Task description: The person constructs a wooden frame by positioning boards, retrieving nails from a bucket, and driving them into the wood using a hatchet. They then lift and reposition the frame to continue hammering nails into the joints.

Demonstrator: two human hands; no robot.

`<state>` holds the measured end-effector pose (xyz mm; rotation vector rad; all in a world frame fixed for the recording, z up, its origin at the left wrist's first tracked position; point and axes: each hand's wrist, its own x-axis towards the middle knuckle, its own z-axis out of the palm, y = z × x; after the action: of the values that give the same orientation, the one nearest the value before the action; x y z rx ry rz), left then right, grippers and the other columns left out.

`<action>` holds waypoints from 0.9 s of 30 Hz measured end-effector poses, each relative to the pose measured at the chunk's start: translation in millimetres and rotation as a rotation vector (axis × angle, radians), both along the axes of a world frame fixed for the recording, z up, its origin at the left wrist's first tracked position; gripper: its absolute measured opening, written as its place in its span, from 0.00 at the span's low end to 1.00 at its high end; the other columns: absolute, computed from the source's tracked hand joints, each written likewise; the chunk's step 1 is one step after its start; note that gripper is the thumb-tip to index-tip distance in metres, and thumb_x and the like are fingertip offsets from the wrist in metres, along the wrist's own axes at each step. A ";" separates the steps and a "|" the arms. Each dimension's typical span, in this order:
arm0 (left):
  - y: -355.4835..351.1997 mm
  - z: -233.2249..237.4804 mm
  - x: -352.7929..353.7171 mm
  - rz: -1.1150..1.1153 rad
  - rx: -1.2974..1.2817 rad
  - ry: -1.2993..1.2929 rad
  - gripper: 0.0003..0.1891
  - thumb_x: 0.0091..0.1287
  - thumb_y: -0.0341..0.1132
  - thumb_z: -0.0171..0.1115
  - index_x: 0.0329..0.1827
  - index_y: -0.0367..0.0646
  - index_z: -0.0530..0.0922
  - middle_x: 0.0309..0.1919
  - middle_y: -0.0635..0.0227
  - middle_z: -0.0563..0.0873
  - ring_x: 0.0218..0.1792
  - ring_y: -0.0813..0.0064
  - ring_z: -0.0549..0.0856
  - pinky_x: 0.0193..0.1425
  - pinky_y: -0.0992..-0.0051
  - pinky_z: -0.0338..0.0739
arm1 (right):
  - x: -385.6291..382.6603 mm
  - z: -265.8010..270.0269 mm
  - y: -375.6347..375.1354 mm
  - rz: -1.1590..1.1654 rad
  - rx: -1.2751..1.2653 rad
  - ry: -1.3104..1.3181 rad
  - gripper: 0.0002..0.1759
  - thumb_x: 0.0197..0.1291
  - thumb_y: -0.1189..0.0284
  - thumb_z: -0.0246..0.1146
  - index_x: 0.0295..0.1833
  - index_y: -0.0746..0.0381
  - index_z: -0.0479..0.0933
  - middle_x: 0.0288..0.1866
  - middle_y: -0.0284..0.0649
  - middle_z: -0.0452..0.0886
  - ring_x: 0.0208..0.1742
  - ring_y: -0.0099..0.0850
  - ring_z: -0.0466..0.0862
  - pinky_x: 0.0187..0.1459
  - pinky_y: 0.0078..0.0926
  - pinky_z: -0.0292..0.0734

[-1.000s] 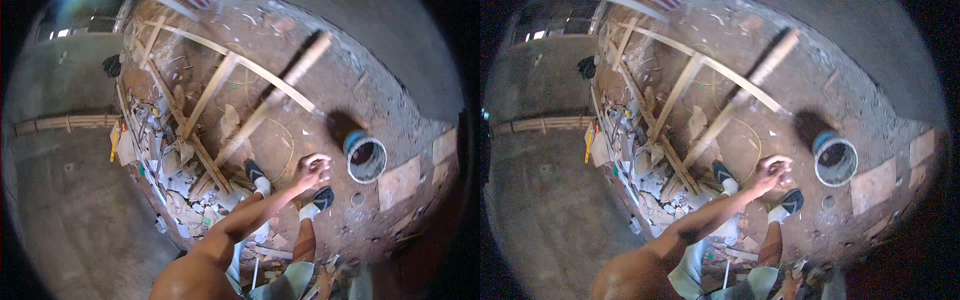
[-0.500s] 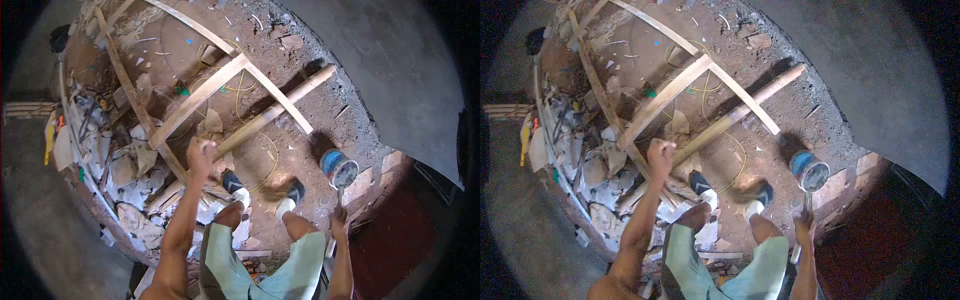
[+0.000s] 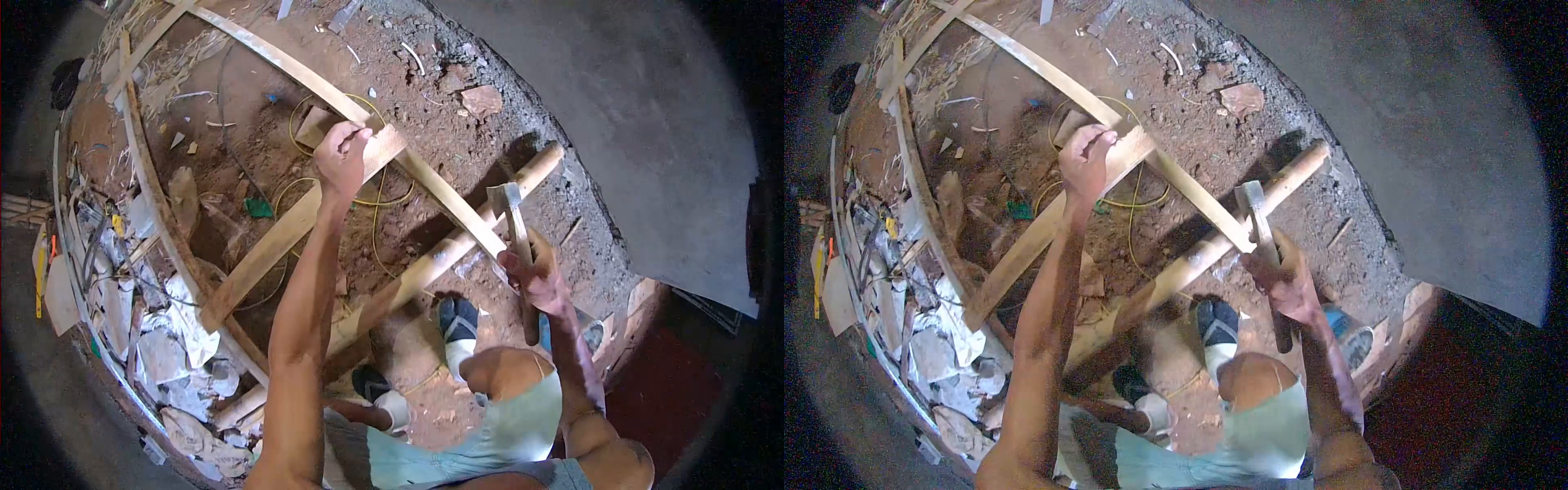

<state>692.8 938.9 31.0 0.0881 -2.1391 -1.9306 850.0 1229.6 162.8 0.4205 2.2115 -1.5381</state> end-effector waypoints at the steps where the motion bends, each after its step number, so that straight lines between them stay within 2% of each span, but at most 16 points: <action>1: 5.3 -6.6 -8.2 -0.019 0.036 0.008 0.08 0.65 0.28 0.63 0.43 0.33 0.81 0.32 0.68 0.86 0.35 0.83 0.82 0.40 0.80 0.76 | -4.3 -9.3 4.8 0.101 0.026 0.047 0.19 0.61 0.68 0.66 0.54 0.64 0.73 0.31 0.32 0.75 0.29 0.20 0.73 0.28 0.22 0.68; 3: 12.3 -16.8 -13.9 -0.044 -0.008 0.009 0.07 0.65 0.27 0.62 0.42 0.32 0.81 0.36 0.66 0.86 0.39 0.80 0.83 0.45 0.80 0.76 | -6.6 -24.0 5.9 0.092 0.005 0.037 0.20 0.60 0.67 0.66 0.54 0.64 0.73 0.31 0.33 0.75 0.29 0.21 0.73 0.29 0.23 0.68; 6: 13.5 -28.2 -17.3 -0.094 -0.057 0.053 0.07 0.66 0.27 0.61 0.43 0.32 0.81 0.37 0.66 0.86 0.40 0.80 0.83 0.47 0.79 0.77 | -4.1 -44.5 16.3 0.101 -0.055 0.045 0.24 0.58 0.68 0.65 0.58 0.64 0.71 0.33 0.34 0.74 0.31 0.22 0.75 0.30 0.22 0.70; 8: 13.4 -24.7 -12.3 -0.141 -0.060 0.067 0.08 0.67 0.27 0.61 0.44 0.31 0.81 0.37 0.65 0.87 0.41 0.79 0.83 0.48 0.77 0.77 | -3.5 -42.5 13.7 -0.080 -0.557 0.006 0.30 0.56 0.69 0.64 0.64 0.64 0.66 0.33 0.37 0.74 0.29 0.25 0.77 0.27 0.22 0.73; 9: 13.7 -19.7 -14.6 -0.158 -0.096 0.088 0.08 0.67 0.27 0.61 0.44 0.31 0.82 0.37 0.64 0.87 0.41 0.79 0.83 0.48 0.76 0.77 | -2.4 -34.8 8.1 -0.135 -0.657 -0.037 0.37 0.55 0.71 0.62 0.71 0.64 0.58 0.33 0.38 0.74 0.25 0.26 0.78 0.21 0.22 0.76; 12: 11.0 -23.8 -15.3 -0.163 -0.123 0.094 0.08 0.66 0.28 0.60 0.43 0.32 0.82 0.38 0.61 0.88 0.41 0.77 0.84 0.49 0.75 0.77 | -15.5 -19.9 -2.0 -0.154 -0.714 -0.091 0.40 0.54 0.72 0.60 0.74 0.62 0.55 0.34 0.38 0.74 0.22 0.26 0.77 0.17 0.23 0.75; 14: 11.7 -24.1 -15.7 -0.152 -0.255 0.197 0.09 0.66 0.29 0.60 0.42 0.33 0.83 0.38 0.58 0.88 0.41 0.75 0.85 0.50 0.75 0.77 | -22.3 -20.0 -4.0 -0.147 -0.628 -0.127 0.42 0.56 0.71 0.59 0.76 0.61 0.51 0.34 0.39 0.74 0.23 0.24 0.77 0.18 0.21 0.76; 16: 12.3 -22.2 -18.8 -0.157 -0.270 0.224 0.09 0.66 0.30 0.60 0.42 0.32 0.83 0.38 0.58 0.88 0.41 0.74 0.86 0.50 0.75 0.78 | -37.7 -28.7 -4.6 0.111 -0.432 0.061 0.43 0.60 0.71 0.59 0.77 0.60 0.46 0.35 0.38 0.74 0.24 0.22 0.76 0.20 0.18 0.74; 17: 12.1 -22.7 -18.7 -0.165 -0.285 0.242 0.09 0.66 0.30 0.59 0.42 0.32 0.83 0.38 0.57 0.88 0.41 0.72 0.86 0.50 0.74 0.78 | -46.1 -36.8 -9.7 0.232 -0.420 0.278 0.39 0.66 0.70 0.57 0.77 0.61 0.47 0.36 0.38 0.73 0.25 0.21 0.75 0.20 0.17 0.70; 18: 12.1 -23.9 -16.7 -0.171 -0.300 0.255 0.10 0.66 0.31 0.59 0.42 0.32 0.83 0.38 0.57 0.88 0.41 0.71 0.87 0.49 0.74 0.78 | -50.0 -34.7 -14.7 0.237 -0.417 0.267 0.39 0.66 0.70 0.57 0.77 0.61 0.47 0.36 0.38 0.73 0.25 0.21 0.75 0.20 0.17 0.70; 20: 12.1 -27.0 -16.1 -0.156 -0.335 0.270 0.10 0.66 0.31 0.60 0.42 0.33 0.83 0.37 0.56 0.88 0.40 0.69 0.87 0.47 0.73 0.78 | -62.5 -13.7 -33.8 0.196 -0.341 0.203 0.32 0.69 0.70 0.56 0.75 0.62 0.53 0.38 0.38 0.72 0.28 0.23 0.77 0.27 0.23 0.73; 21: 12.8 -24.6 -15.0 -0.142 -0.366 0.266 0.09 0.65 0.32 0.61 0.41 0.34 0.83 0.37 0.55 0.88 0.39 0.63 0.87 0.46 0.71 0.79 | -74.0 -13.5 -34.7 0.231 -0.233 0.041 0.28 0.69 0.68 0.57 0.71 0.64 0.58 0.41 0.44 0.76 0.33 0.30 0.81 0.34 0.31 0.78; 22: 13.6 -18.7 -15.8 -0.124 -0.398 0.267 0.09 0.64 0.32 0.62 0.39 0.35 0.83 0.36 0.53 0.87 0.38 0.58 0.87 0.45 0.68 0.79 | -83.0 -26.7 -33.6 0.423 0.121 0.205 0.28 0.68 0.67 0.59 0.68 0.65 0.59 0.44 0.54 0.79 0.36 0.36 0.83 0.39 0.37 0.79; 24: 14.4 -13.4 -14.9 -0.118 -0.407 0.259 0.07 0.63 0.31 0.63 0.38 0.35 0.83 0.35 0.53 0.87 0.38 0.58 0.87 0.44 0.68 0.79 | -96.4 -35.1 -40.2 0.585 0.249 0.468 0.21 0.72 0.65 0.55 0.61 0.68 0.63 0.26 0.40 0.76 0.22 0.29 0.78 0.22 0.28 0.68; 25: 12.8 -15.2 -15.8 -0.133 -0.419 0.283 0.07 0.62 0.31 0.64 0.37 0.36 0.83 0.35 0.53 0.87 0.37 0.57 0.87 0.44 0.68 0.79 | -98.0 -33.3 -44.9 0.588 0.251 0.467 0.21 0.72 0.65 0.55 0.61 0.68 0.63 0.26 0.40 0.76 0.22 0.29 0.78 0.22 0.28 0.68; 27: 10.8 -21.7 -17.1 -0.134 -0.429 0.298 0.07 0.61 0.30 0.64 0.37 0.36 0.84 0.35 0.53 0.87 0.37 0.57 0.87 0.43 0.68 0.79 | -102.5 -26.4 -55.9 0.565 0.336 0.693 0.21 0.72 0.64 0.54 0.60 0.68 0.64 0.26 0.46 0.79 0.22 0.37 0.80 0.26 0.35 0.75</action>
<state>675.7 949.8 9.3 -0.4053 -2.3348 -1.3935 747.5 1173.7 136.4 -0.7100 2.7630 -1.0886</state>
